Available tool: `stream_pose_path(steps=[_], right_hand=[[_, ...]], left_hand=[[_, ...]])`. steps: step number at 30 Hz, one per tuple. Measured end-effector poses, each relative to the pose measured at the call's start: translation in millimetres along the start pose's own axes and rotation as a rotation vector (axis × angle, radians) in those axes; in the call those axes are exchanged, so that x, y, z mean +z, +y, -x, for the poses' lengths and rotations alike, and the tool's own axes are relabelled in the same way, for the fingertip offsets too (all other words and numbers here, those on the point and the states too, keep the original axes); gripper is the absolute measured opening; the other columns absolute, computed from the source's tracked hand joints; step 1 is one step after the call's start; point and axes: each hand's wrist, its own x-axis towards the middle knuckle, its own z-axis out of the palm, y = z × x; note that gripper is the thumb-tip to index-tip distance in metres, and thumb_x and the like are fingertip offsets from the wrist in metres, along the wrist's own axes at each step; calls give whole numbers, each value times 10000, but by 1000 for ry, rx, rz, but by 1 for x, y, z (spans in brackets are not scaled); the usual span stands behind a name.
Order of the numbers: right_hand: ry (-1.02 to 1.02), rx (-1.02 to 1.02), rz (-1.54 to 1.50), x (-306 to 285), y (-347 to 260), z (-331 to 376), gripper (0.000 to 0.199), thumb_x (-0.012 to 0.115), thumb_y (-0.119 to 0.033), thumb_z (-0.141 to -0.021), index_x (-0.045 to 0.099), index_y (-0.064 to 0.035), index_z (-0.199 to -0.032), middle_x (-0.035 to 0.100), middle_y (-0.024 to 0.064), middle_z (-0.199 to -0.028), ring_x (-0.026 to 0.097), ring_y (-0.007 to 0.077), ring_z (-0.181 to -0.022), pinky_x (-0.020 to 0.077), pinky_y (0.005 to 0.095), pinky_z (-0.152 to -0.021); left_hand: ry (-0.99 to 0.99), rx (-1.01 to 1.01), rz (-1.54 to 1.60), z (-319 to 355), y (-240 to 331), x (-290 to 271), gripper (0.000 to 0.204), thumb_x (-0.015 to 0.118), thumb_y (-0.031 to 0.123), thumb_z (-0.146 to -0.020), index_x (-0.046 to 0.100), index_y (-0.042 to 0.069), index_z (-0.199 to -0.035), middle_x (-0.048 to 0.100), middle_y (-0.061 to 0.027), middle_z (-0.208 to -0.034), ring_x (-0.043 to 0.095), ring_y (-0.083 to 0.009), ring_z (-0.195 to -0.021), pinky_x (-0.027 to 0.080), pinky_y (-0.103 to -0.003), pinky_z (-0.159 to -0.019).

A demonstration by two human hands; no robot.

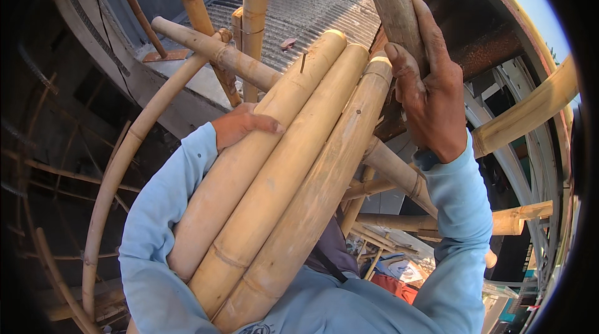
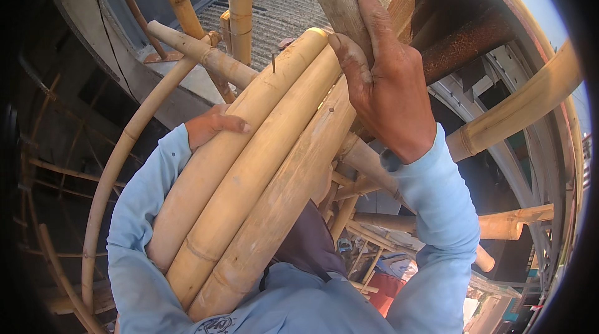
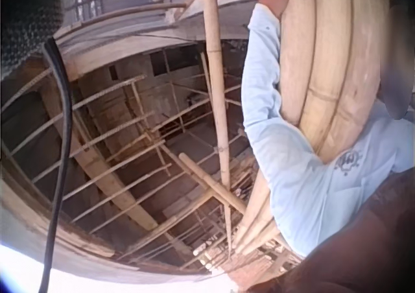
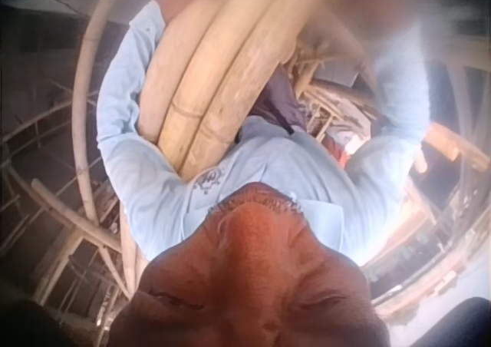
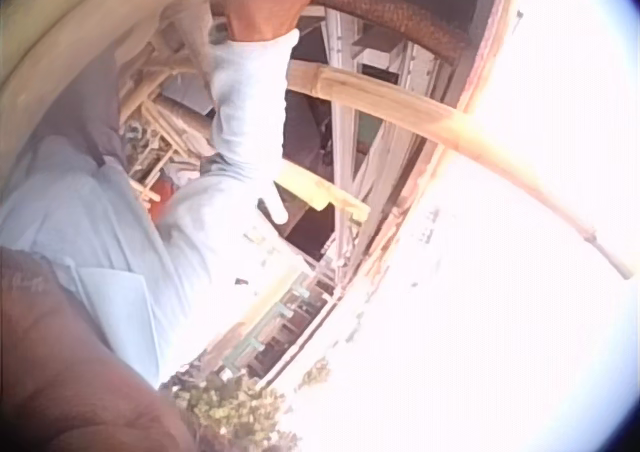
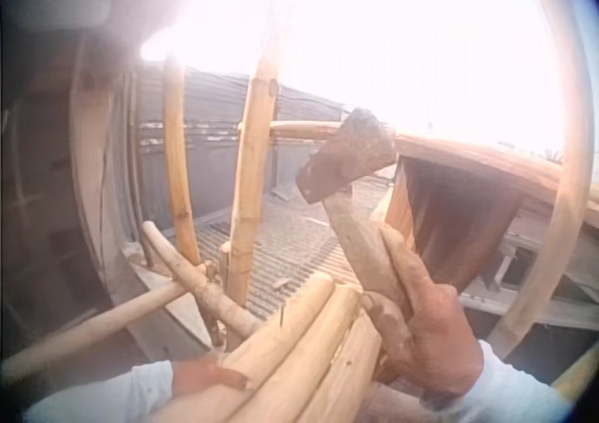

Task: The person assembles a bamboo scaffolding structure by positioning bamboo poles and securing them with nails and a hammer. They repeatedly hammer nails into the joints to fasten the poles together.

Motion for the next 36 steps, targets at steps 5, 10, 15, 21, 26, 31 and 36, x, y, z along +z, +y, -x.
stream_pose_path(steps=[5, 10, 15, 21, 26, 31, 36], right_hand=[[-535, 79, 248, 11, 12, 5, 637, 640, -23, -958, 373, -29, -1536, 712, 310, -1007, 708, 487, -922, 593, 467, -757], [-114, 15, -62, 9, 18, 9, 629, 638, -123, -998, 372, -60, -1564, 696, 321, -1096, 724, 448, -948, 548, 458, -891], [-736, 300, 158, 5, 11, 15, 651, 629, -89, -980, 344, -21, -1562, 663, 351, -1179, 689, 499, -1007, 530, 474, -933], [-255, 138, -38, 5, 16, 19, 616, 636, -104, -987, 385, -16, -1543, 687, 337, -1129, 691, 498, -1021, 524, 456, -967], [-601, 196, 160, 14, 15, 22, 659, 639, -23, -938, 359, 2, -1534, 690, 331, -919, 684, 514, -874, 543, 515, -787], [-331, 92, 35, 9, 16, 24, 641, 630, -98, -983, 350, -25, -1555, 676, 352, -1064, 690, 509, -952, 547, 485, -887], [-265, 59, 46, 11, 24, 25, 647, 638, -106, -984, 351, -39, -1559, 670, 353, -1112, 682, 503, -1010, 532, 493, -927]], left_hand=[[-33, 6, 70, -2, -1, -2, 697, 779, 315, -808, 576, -93, -1335, 692, -203, -1188, 715, -229, -1000, 565, -336, -888], [10, 6, 23, 1, 1, 0, 682, 763, 292, -822, 563, -88, -1352, 693, -211, -1183, 719, -237, -998, 575, -343, -879], [9, 4, 67, 3, 3, 4, 663, 755, 269, -827, 563, -88, -1352, 699, -200, -1167, 725, -233, -960, 579, -339, -855], [29, 5, 69, 3, 2, 5, 655, 761, 259, -828, 565, -78, -1355, 704, -195, -1152, 728, -229, -949, 584, -339, -844], [0, -34, 126, 4, 2, 5, 653, 762, 260, -828, 567, -73, -1355, 704, -194, -1148, 724, -222, -961, 583, -334, -849], [40, 21, 108, 3, 1, 4, 654, 769, 261, -821, 572, -83, -1341, 703, -203, -1149, 737, -231, -934, 596, -345, -834], [-2, -52, 115, 1, -1, 2, 650, 777, 270, -810, 593, -89, -1319, 704, -203, -1150, 732, -224, -947, 592, -335, -840]])
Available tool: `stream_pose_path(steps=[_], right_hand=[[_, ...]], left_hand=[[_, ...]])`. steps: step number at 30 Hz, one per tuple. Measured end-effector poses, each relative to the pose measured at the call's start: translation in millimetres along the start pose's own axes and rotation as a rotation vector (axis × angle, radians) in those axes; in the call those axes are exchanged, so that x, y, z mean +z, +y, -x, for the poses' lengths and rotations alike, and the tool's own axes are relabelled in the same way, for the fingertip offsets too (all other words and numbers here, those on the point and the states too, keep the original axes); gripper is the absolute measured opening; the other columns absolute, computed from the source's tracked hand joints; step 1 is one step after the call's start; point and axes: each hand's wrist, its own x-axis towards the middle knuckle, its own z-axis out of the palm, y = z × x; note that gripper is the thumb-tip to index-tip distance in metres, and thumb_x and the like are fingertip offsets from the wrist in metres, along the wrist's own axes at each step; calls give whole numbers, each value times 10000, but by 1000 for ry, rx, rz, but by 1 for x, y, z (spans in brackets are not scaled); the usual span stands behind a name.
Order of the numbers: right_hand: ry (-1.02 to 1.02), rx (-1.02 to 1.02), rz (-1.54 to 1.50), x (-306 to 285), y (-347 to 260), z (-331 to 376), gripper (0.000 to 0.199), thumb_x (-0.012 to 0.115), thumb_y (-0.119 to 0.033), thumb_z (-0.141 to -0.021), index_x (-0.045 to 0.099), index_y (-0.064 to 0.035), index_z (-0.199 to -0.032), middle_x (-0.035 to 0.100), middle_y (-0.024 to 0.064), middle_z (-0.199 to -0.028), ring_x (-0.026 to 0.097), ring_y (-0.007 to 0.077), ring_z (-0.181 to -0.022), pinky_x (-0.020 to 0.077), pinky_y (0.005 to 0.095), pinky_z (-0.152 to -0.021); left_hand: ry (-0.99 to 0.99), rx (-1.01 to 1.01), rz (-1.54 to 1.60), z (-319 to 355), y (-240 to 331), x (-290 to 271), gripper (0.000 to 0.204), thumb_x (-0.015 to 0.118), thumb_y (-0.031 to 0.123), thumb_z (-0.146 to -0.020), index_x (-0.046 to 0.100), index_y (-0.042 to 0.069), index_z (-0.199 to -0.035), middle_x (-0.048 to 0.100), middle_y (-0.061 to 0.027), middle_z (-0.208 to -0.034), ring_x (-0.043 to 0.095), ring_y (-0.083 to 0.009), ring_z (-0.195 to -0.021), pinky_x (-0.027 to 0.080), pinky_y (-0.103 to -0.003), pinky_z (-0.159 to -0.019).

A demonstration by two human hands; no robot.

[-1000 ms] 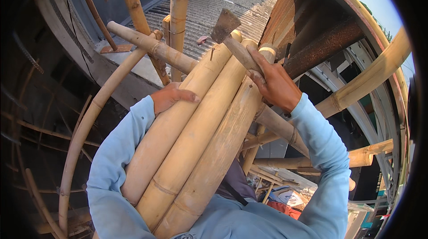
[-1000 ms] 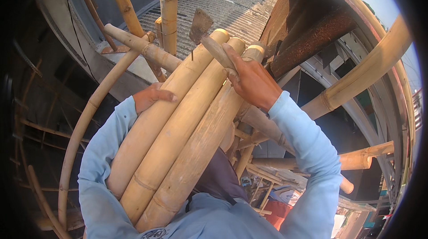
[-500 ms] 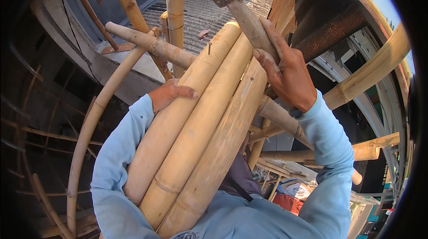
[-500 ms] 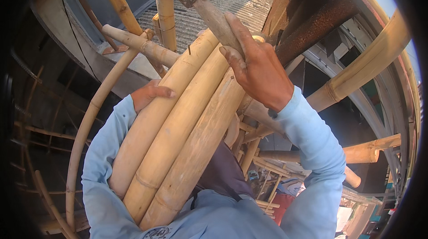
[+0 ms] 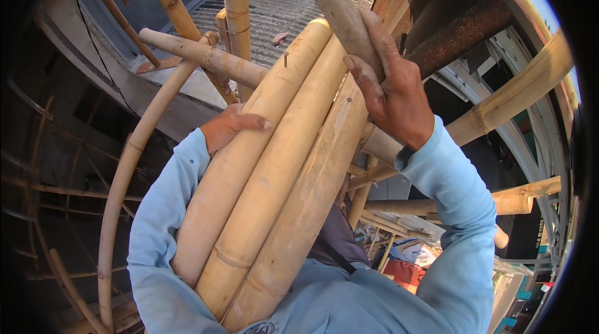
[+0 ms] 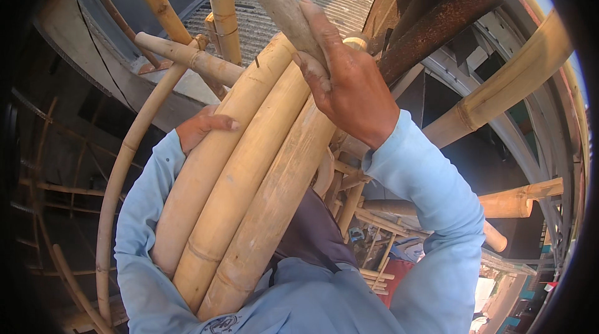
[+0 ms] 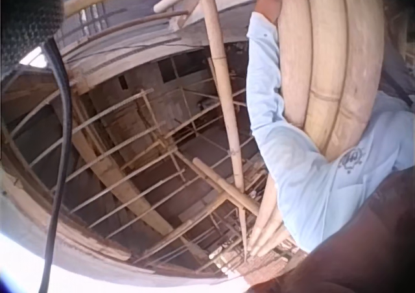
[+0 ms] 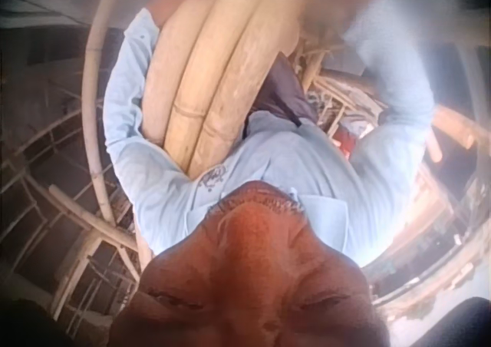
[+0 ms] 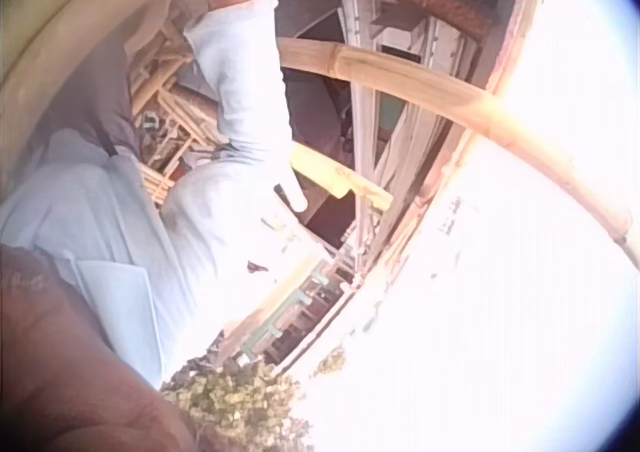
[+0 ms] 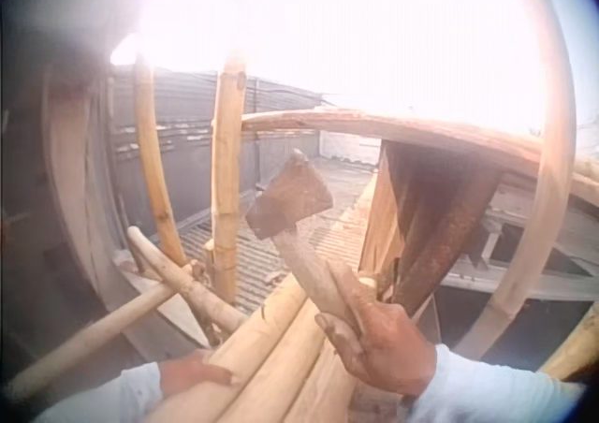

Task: The person assembles a bamboo scaffolding structure by positioning bamboo poles and securing them with nails and a hammer. They repeatedly hammer nails into the joints to fasten the poles together.

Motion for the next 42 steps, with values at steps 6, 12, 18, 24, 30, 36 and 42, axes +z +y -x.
stream_pose_path(steps=[6, 12, 18, 24, 30, 36, 42], right_hand=[[-44, -73, 70, -3, -17, -18, 648, 684, -69, -950, 391, -35, -1528, 693, 318, -1109, 686, 493, -1019, 554, 498, -907], [494, -167, -204, -11, -5, -20, 624, 690, -124, -979, 391, -8, -1516, 709, 290, -1056, 743, 390, -937, 602, 439, -811], [-102, -94, 176, -14, -12, -20, 585, 653, -127, -974, 414, -9, -1495, 692, 312, -938, 685, 496, -860, 551, 517, -770], [411, -240, -642, -42, -26, -44, 488, 660, -225, -1017, 467, -2, -1406, 714, 146, -903, 717, 264, -743, 585, 353, -645], [-241, -16, 319, -17, 1, -13, 592, 683, -177, -955, 421, 34, -1442, 687, 328, -998, 697, 497, -893, 550, 538, -783], [600, -148, -365, -39, -27, -27, 417, 702, -114, -960, 532, 13, -1319, 706, 286, -923, 714, 464, -799, 582, 474, -709], [-187, -40, 276, -20, -30, -19, 519, 671, -170, -964, 473, 47, -1393, 700, 315, -913, 703, 484, -866, 563, 520, -804]], left_hand=[[37, 111, -24, -1, 0, 0, 654, 779, 272, -813, 591, -90, -1324, 713, -208, -1133, 739, -229, -935, 602, -341, -827], [-53, 52, 48, 2, 1, 1, 722, 751, 258, -822, 503, -71, -1415, 672, -218, -1224, 720, -250, -1026, 589, -368, -887], [19, 99, -41, 1, 4, 2, 666, 776, 258, -812, 571, -92, -1341, 704, -225, -1151, 746, -251, -926, 611, -362, -826], [11, 12, -53, 1, 0, -1, 677, 774, 280, -805, 577, -104, -1328, 709, -231, -1120, 746, -249, -911, 608, -353, -814], [28, 130, -86, -2, 0, 1, 671, 767, 274, -810, 576, -90, -1340, 710, -210, -1133, 739, -236, -921, 600, -349, -823], [0, 65, -47, -2, -3, -2, 647, 776, 284, -810, 604, -100, -1302, 718, -206, -1113, 742, -230, -903, 605, -342, -806], [-4, 110, -9, 2, 5, 6, 648, 760, 259, -816, 585, -103, -1323, 713, -224, -1114, 745, -251, -905, 612, -368, -813]])
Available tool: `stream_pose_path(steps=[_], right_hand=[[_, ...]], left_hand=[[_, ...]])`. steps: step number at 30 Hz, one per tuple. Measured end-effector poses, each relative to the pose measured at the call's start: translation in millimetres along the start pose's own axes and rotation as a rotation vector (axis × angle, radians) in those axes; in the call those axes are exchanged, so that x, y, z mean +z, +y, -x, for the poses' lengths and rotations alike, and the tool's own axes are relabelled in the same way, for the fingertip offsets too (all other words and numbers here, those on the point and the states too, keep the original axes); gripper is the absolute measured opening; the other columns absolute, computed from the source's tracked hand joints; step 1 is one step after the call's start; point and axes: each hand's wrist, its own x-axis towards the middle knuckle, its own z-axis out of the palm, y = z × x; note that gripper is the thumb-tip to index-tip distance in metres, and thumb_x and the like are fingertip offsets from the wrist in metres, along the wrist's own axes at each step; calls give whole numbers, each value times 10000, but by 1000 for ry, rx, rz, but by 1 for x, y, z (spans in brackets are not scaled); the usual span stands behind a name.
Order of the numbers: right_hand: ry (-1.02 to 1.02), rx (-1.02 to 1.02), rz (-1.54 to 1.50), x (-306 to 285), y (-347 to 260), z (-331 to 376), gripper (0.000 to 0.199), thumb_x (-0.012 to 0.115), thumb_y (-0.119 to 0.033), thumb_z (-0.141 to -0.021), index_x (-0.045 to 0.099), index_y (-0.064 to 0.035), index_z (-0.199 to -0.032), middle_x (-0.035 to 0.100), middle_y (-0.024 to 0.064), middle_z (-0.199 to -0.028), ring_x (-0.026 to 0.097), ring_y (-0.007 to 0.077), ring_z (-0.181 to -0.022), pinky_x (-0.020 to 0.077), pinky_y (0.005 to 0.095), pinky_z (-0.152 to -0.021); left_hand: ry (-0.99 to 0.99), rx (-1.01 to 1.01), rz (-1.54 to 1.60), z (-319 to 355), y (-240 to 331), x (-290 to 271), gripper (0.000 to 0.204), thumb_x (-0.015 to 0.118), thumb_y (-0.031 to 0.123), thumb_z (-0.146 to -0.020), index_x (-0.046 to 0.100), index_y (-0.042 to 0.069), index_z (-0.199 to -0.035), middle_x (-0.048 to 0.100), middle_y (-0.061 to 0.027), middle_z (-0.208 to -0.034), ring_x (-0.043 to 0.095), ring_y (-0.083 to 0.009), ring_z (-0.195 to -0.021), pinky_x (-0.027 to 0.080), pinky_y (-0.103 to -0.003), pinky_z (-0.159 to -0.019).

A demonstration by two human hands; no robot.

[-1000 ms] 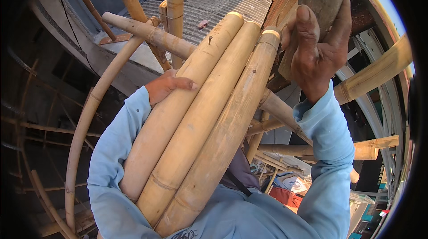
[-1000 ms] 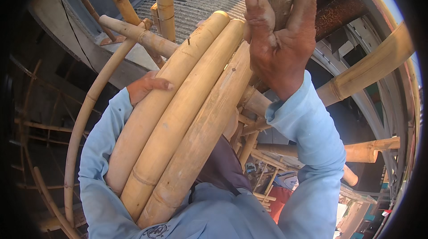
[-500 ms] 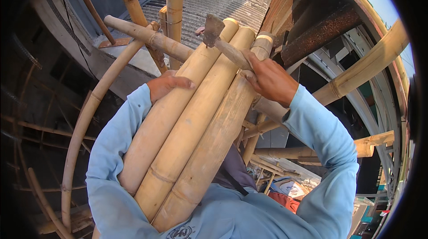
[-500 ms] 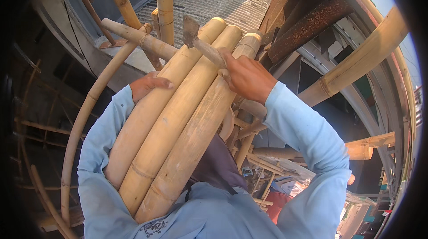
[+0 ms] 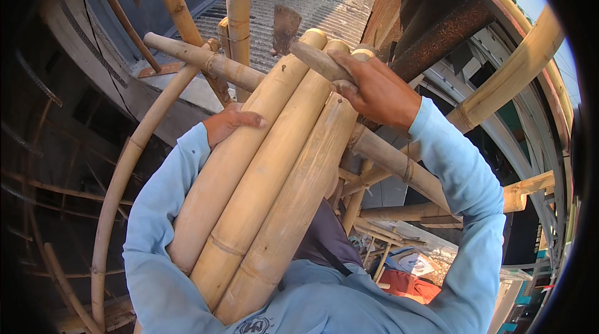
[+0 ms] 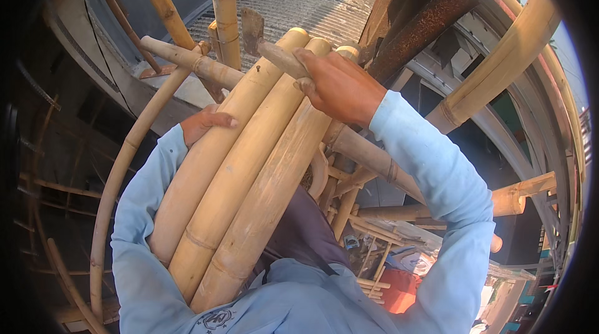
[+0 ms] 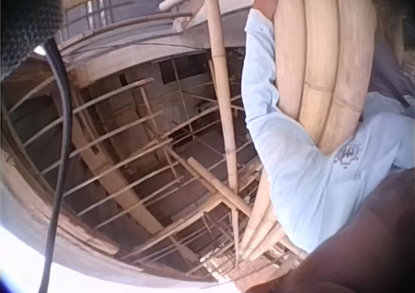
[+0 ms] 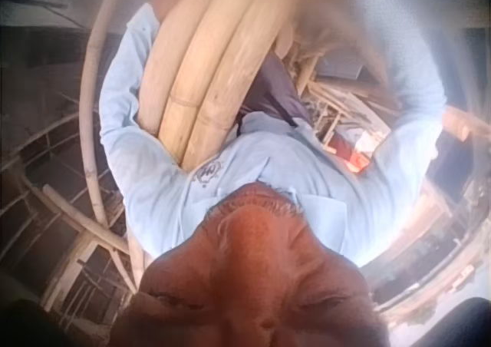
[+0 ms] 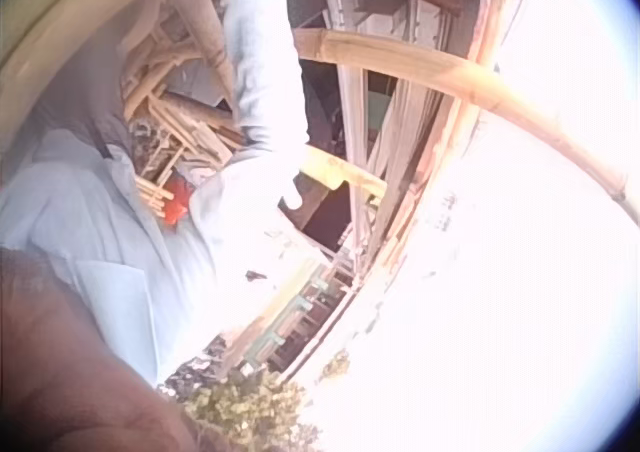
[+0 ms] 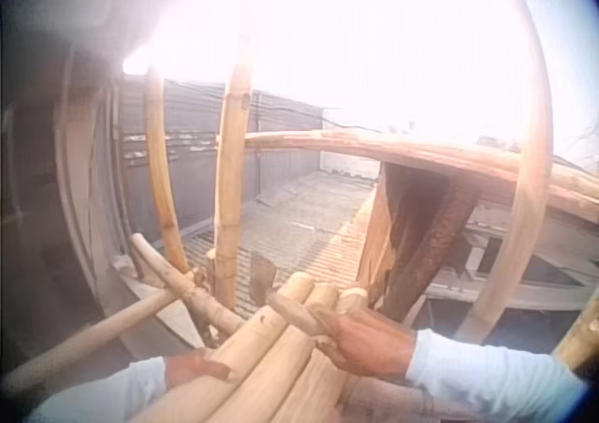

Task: The person assembles a bamboo scaffolding structure by positioning bamboo poles and securing them with nails and a hammer. They repeatedly hammer nails into the joints to fasten the poles together.

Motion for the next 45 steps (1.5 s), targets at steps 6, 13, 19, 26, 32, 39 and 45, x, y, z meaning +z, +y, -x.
stream_pose_path(steps=[6, 13, 19, 26, 32, 39, 45], right_hand=[[685, -103, -286, -19, 2, -7, 493, 691, -269, -998, 549, 11, -1377, 703, 151, -1029, 706, 232, -809, 575, 337, -682], [97, -42, -50, -7, 9, 0, 417, 613, -141, -980, 537, 37, -1349, 707, 270, -882, 706, 452, -888, 576, 481, -839], [617, -121, -203, 12, 4, 1, 345, 659, -182, -997, 561, 18, -1261, 709, 202, -901, 704, 386, -809, 570, 408, -658], [285, -23, -87, -21, 2, -13, 526, 678, -148, -970, 470, 46, -1413, 709, 288, -965, 730, 407, -874, 576, 491, -806], [-81, 32, -28, 10, 1, 5, 503, 650, -190, -974, 474, 39, -1386, 685, 334, -886, 718, 453, -872, 578, 477, -793], [498, -26, -77, -21, 7, -3, 390, 636, -166, -986, 509, 44, -1290, 705, 267, -838, 703, 473, -820, 588, 468, -758], [-188, 99, 79, 5, 9, 12, 432, 614, -127, -954, 508, 90, -1313, 692, 317, -912, 686, 487, -925, 548, 524, -866]], left_hand=[[-10, -31, 14, -3, -11, -7, 671, 768, 260, -807, 575, -109, -1332, 711, -224, -1124, 747, -245, -905, 613, -365, -811], [1, 7, -15, -1, -11, -7, 678, 773, 264, -805, 574, -110, -1334, 710, -227, -1143, 746, -241, -920, 613, -355, -821], [-5, -42, 5, 1, -7, -4, 686, 779, 275, -799, 575, -102, -1335, 710, -217, -1133, 739, -232, -929, 606, -347, -831], [11, 10, 17, 0, -6, -2, 672, 778, 274, -801, 583, -108, -1318, 713, -221, -1114, 743, -232, -907, 609, -347, -808], [12, -32, 1, 2, -7, -3, 653, 776, 265, -809, 591, -114, -1308, 722, -229, -1078, 752, -244, -873, 619, -344, -785], [7, -46, 14, 3, -2, 1, 652, 776, 264, -810, 591, -111, -1311, 719, -228, -1094, 753, -241, -887, 622, -351, -784], [74, 7, -27, 5, -2, 5, 649, 780, 256, -798, 598, -110, -1303, 717, -229, -1101, 754, -242, -887, 624, -360, -773]])
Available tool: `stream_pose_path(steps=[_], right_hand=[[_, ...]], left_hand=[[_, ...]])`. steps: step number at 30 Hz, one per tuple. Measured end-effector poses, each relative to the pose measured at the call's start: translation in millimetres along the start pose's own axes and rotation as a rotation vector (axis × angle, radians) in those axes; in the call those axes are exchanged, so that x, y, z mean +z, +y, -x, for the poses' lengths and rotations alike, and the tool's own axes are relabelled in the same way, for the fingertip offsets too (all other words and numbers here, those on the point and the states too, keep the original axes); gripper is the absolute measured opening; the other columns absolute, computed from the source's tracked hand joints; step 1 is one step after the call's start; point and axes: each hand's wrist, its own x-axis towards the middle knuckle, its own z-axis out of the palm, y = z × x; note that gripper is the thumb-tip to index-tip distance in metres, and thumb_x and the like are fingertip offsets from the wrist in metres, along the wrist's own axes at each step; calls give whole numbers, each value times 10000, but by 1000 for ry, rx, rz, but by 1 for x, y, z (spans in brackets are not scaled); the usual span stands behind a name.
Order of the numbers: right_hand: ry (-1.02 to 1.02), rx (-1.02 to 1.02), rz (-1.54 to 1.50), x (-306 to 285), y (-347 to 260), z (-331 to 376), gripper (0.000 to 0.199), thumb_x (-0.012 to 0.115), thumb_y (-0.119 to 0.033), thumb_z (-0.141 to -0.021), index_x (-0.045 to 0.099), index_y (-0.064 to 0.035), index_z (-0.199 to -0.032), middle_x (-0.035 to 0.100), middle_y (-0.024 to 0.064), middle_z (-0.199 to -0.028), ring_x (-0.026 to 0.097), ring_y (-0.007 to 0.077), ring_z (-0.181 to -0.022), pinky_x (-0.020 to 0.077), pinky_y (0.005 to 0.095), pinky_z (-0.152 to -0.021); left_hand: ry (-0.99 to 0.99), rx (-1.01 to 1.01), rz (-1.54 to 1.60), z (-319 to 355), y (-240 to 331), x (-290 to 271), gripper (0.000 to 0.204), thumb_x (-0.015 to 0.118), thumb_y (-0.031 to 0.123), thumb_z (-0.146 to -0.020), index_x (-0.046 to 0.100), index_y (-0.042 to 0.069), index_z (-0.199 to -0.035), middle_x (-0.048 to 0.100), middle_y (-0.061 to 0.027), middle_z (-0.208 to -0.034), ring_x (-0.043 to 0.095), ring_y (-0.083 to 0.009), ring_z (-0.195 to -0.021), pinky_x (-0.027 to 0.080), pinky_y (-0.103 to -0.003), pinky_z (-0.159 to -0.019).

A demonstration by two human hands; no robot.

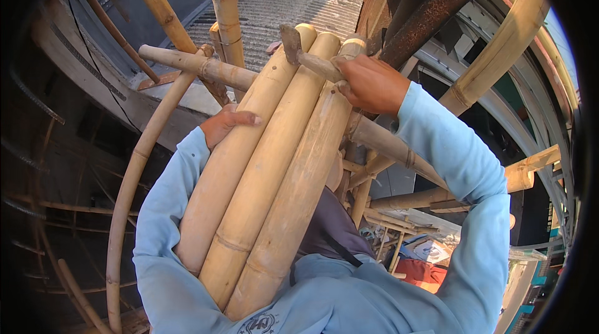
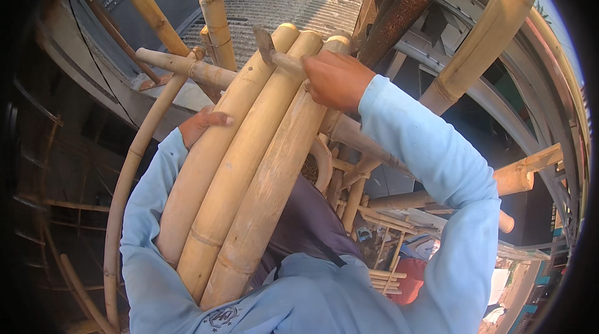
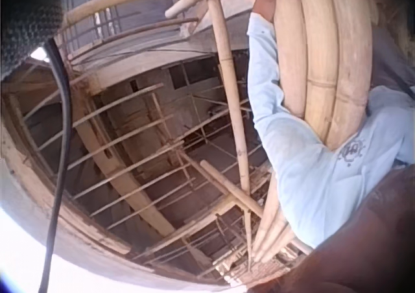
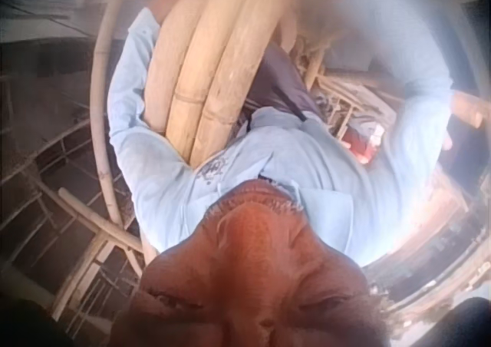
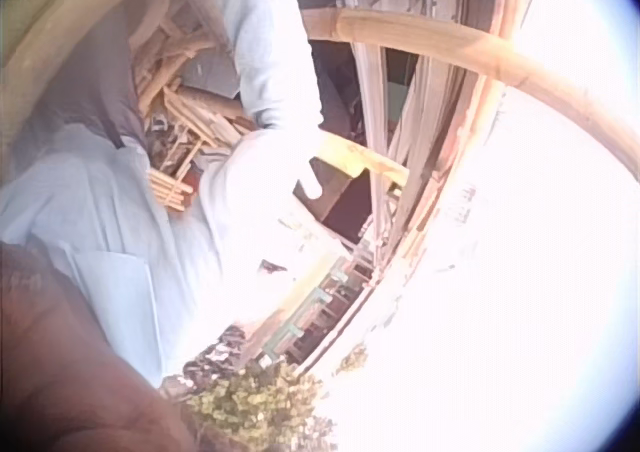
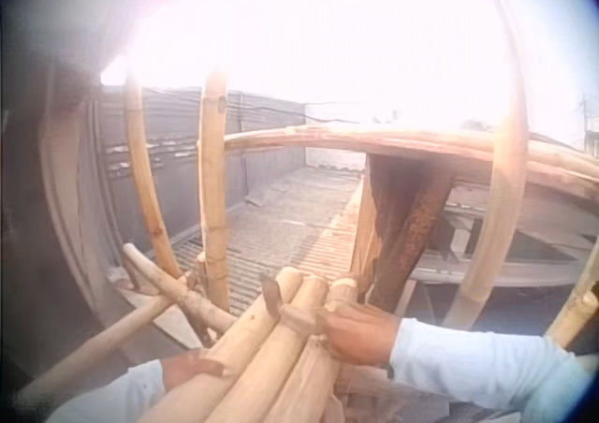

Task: The person assembles a bamboo scaffolding structure by positioning bamboo poles and securing them with nails and a hammer. They repeatedly hammer nails into the joints to fasten the poles together.

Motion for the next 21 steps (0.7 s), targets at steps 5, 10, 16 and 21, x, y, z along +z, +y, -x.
stream_pose_path(steps=[5, 10, 16, 21], right_hand=[[670, -71, -372, -4, 12, -1, 500, 649, -153, -960, 467, 92, -1357, 670, 339, -886, 686, 472, -917, 544, 537, -834], [-74, -33, -122, 22, 20, -2, 436, 626, -183, -964, 518, 64, -1307, 671, 309, -1032, 673, 436, -997, 534, 504, -897], [-148, 5, -253, 17, 33, 5, 441, 649, -226, -965, 551, 86, -1260, 671, 315, -981, 676, 467, -985, 512, 514, -918], [324, 86, -506, 30, 49, 65, 440, 695, -245, -952, 582, 90, -1215, 687, 319, -1047, 708, 419, -967, 542, 468, -838]], left_hand=[[-64, -61, 42, -2, -2, -3, 633, 772, 263, -802, 610, -107, -1290, 729, -217, -1062, 756, -234, -851, 623, -340, -770], [-50, -53, -14, -7, -1, -4, 577, 745, 249, -839, 614, -88, -1288, 740, -183, -1037, 756, -223, -824, 623, -332, -747], [-65, -97, -37, -4, -5, -1, 569, 733, 265, -859, 608, -67, -1304, 726, -160, -1110, 738, -209, -945, 604, -337, -834], [57, -92, -136, -3, 2, 1, 655, 753, 326, -856, 573, -72, -1344, 717, -167, -1139, 733, -233, -942, 587, -338, -848]])
